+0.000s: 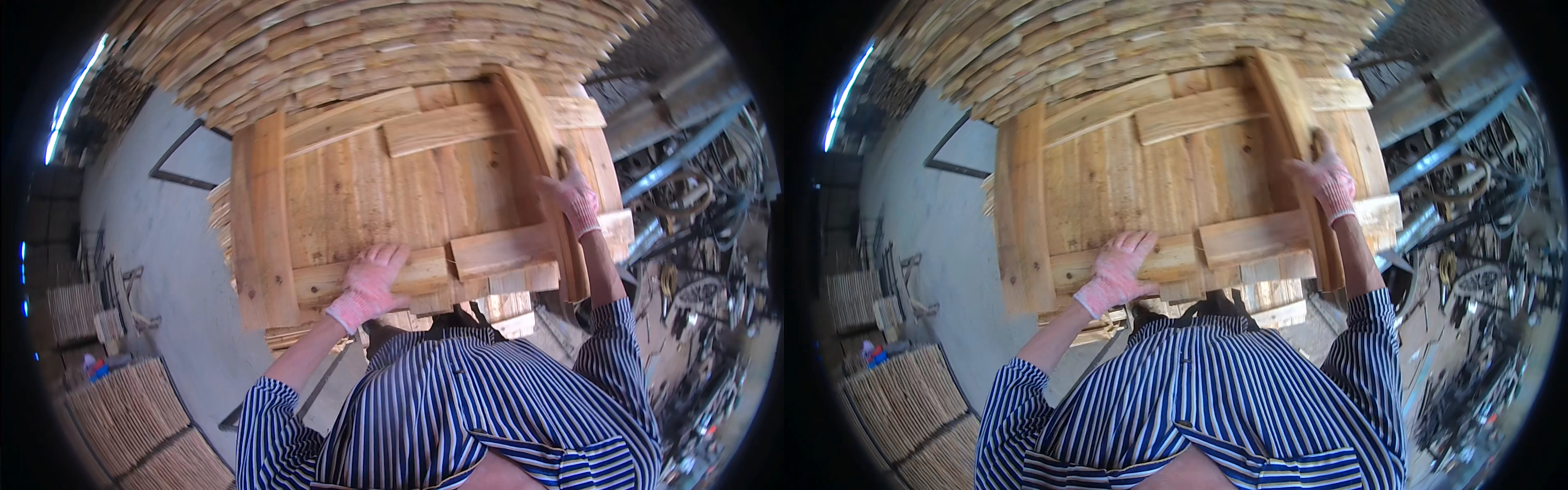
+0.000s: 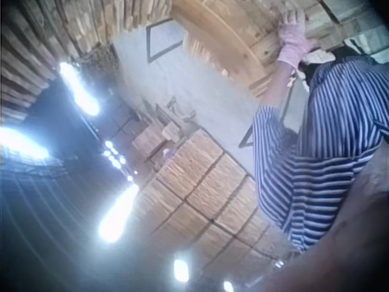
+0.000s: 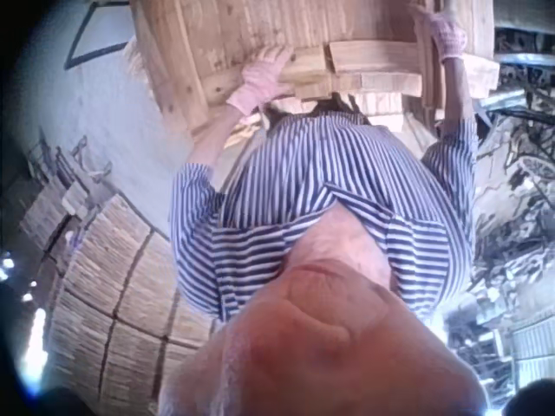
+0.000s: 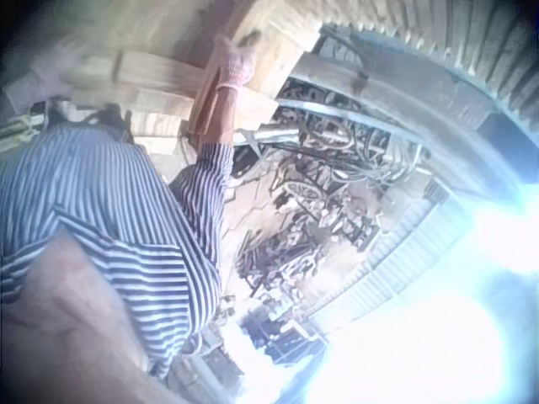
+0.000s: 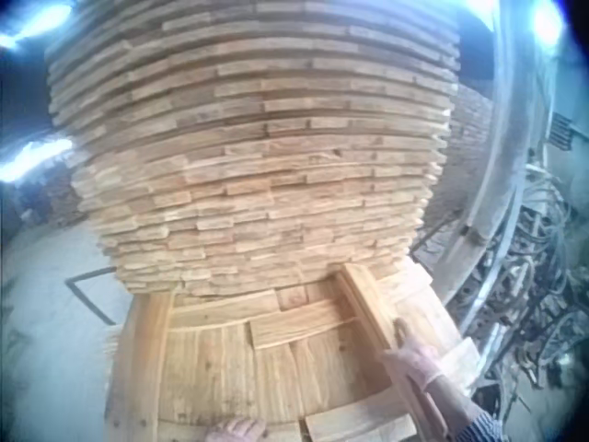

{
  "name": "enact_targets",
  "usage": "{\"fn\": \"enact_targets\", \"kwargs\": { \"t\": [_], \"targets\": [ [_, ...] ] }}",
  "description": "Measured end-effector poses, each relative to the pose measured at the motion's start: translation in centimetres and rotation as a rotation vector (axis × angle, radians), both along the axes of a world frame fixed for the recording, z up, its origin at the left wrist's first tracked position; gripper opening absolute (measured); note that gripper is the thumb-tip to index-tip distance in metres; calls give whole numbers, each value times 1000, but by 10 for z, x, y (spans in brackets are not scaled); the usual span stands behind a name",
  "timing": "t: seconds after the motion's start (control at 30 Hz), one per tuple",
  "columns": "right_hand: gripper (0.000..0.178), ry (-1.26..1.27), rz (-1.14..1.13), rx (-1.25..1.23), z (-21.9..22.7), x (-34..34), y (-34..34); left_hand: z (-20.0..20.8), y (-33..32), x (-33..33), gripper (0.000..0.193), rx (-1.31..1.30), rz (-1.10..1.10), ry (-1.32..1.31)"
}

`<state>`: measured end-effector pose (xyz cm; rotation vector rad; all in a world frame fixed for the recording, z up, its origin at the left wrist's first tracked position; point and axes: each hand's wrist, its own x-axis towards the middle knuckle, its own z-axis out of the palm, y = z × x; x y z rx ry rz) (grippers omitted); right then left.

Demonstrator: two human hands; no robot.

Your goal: The person stacks wooden planks by hand, picking them up from a pile and arranging them into a neat stack. The person wears pink gloves and handles the planks one by one or in small groups, aligning them carefully.

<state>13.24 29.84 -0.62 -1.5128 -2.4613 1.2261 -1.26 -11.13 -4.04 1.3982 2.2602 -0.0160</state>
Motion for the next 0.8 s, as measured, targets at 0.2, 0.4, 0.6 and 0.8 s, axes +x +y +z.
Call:
{"fn": "enact_targets", "kwargs": {
  "t": [0.2,0.4,0.6,0.8],
  "targets": [
    [96,-120,108,497,-18,0,-3,8,14,-11,108,-29,6,0],
    [85,-172,125,559,19,-16,-74,26,-30,-86,109,331,261,51],
    [82,126,386,282,19,-88,-211,-27,-190,-239,91,547,1096,584],
    [83,-78,436,418,-12,-207,-354,-52,-228,-265,83,659,1127,-274]
  ]
}}
